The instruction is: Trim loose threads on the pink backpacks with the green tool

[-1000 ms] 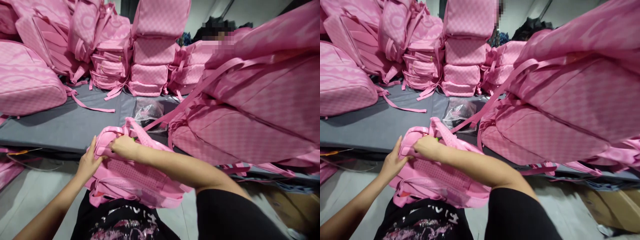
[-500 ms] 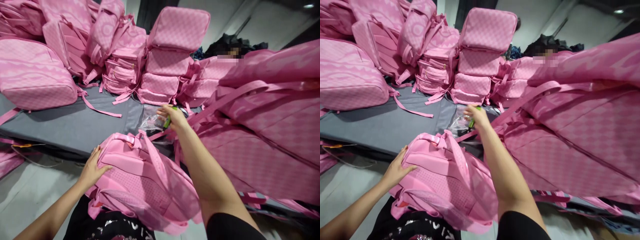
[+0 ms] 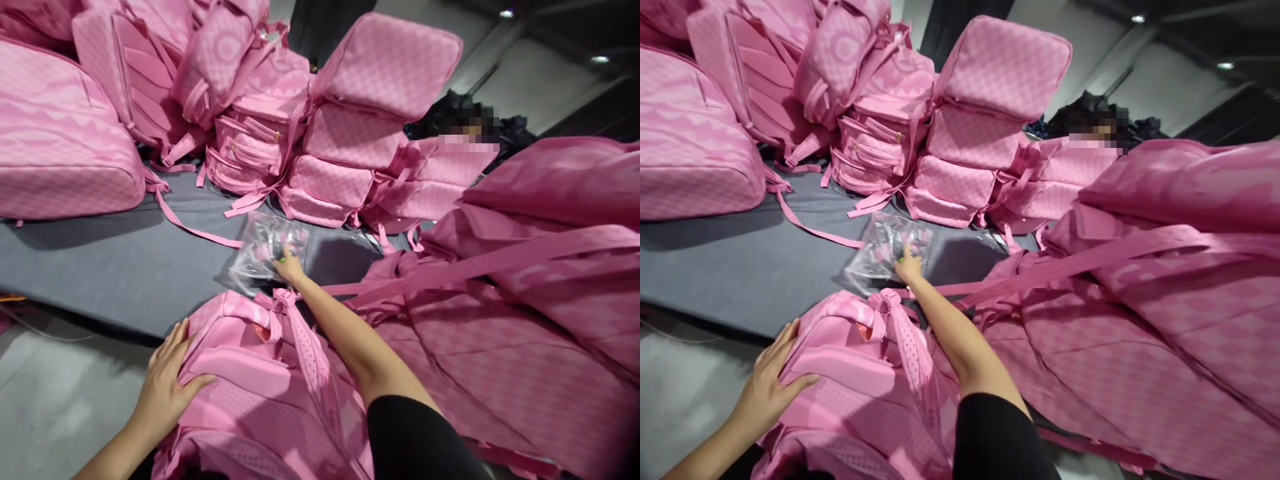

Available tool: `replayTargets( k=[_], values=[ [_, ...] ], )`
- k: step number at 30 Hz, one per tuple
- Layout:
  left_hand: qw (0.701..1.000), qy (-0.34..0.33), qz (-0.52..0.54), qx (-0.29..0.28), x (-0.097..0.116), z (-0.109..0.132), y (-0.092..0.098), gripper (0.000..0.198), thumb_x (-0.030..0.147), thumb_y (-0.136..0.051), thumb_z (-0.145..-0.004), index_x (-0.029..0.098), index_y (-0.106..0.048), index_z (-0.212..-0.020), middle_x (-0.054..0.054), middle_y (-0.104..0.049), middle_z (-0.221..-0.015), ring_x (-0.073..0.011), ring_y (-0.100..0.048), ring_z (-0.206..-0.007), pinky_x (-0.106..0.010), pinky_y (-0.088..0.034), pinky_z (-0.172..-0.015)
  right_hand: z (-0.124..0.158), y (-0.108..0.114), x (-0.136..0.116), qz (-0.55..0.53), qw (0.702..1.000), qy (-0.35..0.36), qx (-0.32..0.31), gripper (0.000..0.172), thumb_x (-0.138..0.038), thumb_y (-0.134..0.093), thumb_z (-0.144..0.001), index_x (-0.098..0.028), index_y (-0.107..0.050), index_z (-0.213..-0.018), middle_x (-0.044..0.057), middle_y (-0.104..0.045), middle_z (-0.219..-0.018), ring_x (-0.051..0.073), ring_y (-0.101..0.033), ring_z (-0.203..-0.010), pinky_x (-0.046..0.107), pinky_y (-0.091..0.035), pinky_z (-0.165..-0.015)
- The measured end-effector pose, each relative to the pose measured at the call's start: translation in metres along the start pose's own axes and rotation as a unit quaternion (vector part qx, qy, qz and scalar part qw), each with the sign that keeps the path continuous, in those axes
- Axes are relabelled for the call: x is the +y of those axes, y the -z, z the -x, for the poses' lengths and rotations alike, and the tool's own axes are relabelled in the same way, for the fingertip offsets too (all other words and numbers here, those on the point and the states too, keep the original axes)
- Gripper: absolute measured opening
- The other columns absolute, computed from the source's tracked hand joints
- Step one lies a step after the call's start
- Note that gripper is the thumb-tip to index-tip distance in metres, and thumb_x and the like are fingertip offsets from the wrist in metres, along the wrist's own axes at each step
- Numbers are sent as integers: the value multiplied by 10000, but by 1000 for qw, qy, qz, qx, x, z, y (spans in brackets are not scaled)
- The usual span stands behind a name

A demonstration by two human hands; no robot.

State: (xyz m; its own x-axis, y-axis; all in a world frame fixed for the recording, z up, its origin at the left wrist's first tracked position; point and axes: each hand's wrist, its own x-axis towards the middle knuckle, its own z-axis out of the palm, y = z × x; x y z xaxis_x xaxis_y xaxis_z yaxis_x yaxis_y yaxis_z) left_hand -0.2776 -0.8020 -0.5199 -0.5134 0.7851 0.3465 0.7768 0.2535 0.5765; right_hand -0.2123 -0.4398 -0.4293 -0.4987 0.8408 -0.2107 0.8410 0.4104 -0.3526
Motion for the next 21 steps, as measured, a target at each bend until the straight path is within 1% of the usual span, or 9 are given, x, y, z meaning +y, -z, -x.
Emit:
replayTargets(
  k=[3, 6, 8, 10, 13, 15, 17, 19, 21],
  values=[
    [1000, 15, 21, -4, 1, -2, 3, 712, 533, -654, -873, 274, -431, -1498, -144, -421, -1577, -374, -448, -1431, -599, -494, -1082, -9, -9, -63, -74, 994, 56, -55, 776, -325, -674, -894, -164, -331, -1571, 144, -661, -1327, 191, -669, -1136, 308, -497, -995],
    [996, 63, 56, -8, 7, -4, 11, 723, 526, -670, -852, 249, -467, -1489, -111, -492, -1533, -340, -480, -1415, -518, -485, -1121, 10, 23, -90, -140, 979, 122, -88, 690, -294, -652, -908, -168, -406, -1539, 90, -648, -1371, 153, -632, -1190, 253, -467, -1028],
    [991, 109, 79, -20, 15, -4, 19, 690, 528, -665, -846, 234, -523, -1453, -87, -608, -1430, -314, -617, -1285, -437, -541, -1060, 43, 60, -70, -166, 970, 147, -103, 644, -242, -617, -911, -150, -435, -1522, 102, -657, -1360, 162, -639, -1187, 291, -467, -1048],
    [983, 151, 95, -44, 26, -4, 28, 655, 546, -654, -844, 208, -584, -1401, -70, -737, -1228, -275, -748, -993, -362, -605, -889, 90, 96, -22, -181, 960, 163, -135, 652, -207, -633, -868, -153, -474, -1498, 115, -668, -1348, 179, -657, -1179, 332, -481, -1049],
    [976, 176, 113, -62, 45, -3, 42, 655, 578, -656, -827, 154, -652, -1326, -39, -794, -893, -212, -699, -618, -313, -586, -677, 171, 118, 69, -230, 916, 157, -290, 748, -301, -722, -775, -208, -501, -1484, 114, -634, -1405, 237, -638, -1244, 391, -518, -1023],
    [979, 157, 124, -48, 59, -4, 55, 651, 575, -680, -807, 161, -671, -1309, -29, -795, -872, -193, -672, -579, -301, -575, -671, 219, 106, 115, -228, 936, 113, -242, 680, -323, -777, -706, -227, -633, -1364, 115, -665, -1362, 273, -653, -1212, 384, -546, -979],
    [984, 120, 134, -19, 74, -7, 78, 622, 559, -711, -788, 186, -694, -1285, -35, -796, -995, -187, -692, -639, -286, -577, -698, 256, 85, 135, -250, 954, 78, -148, 480, -314, -702, -725, -194, -724, -1189, 115, -755, -1160, 281, -715, -1029, 380, -583, -868],
    [990, 72, 124, 14, 87, -12, 115, 557, 540, -728, -777, 203, -735, -1221, -22, -793, -1031, -186, -703, -685, -271, -578, -685, 278, 70, 127, -288, 951, 94, -63, 371, -253, -600, -718, -178, -741, -1053, 90, -778, -980, 272, -723, -900, 375, -584, -797],
    [994, 28, 78, 77, 100, -16, 165, 485, 498, -719, -779, 230, -752, -1182, 26, -792, -940, -182, -702, -701, -271, -587, -680, 289, 77, 98, -318, 934, 163, 24, 373, -197, -536, -670, -184, -737, -985, 61, -771, -908, 261, -715, -880, 363, -571, -791]
  ],
)
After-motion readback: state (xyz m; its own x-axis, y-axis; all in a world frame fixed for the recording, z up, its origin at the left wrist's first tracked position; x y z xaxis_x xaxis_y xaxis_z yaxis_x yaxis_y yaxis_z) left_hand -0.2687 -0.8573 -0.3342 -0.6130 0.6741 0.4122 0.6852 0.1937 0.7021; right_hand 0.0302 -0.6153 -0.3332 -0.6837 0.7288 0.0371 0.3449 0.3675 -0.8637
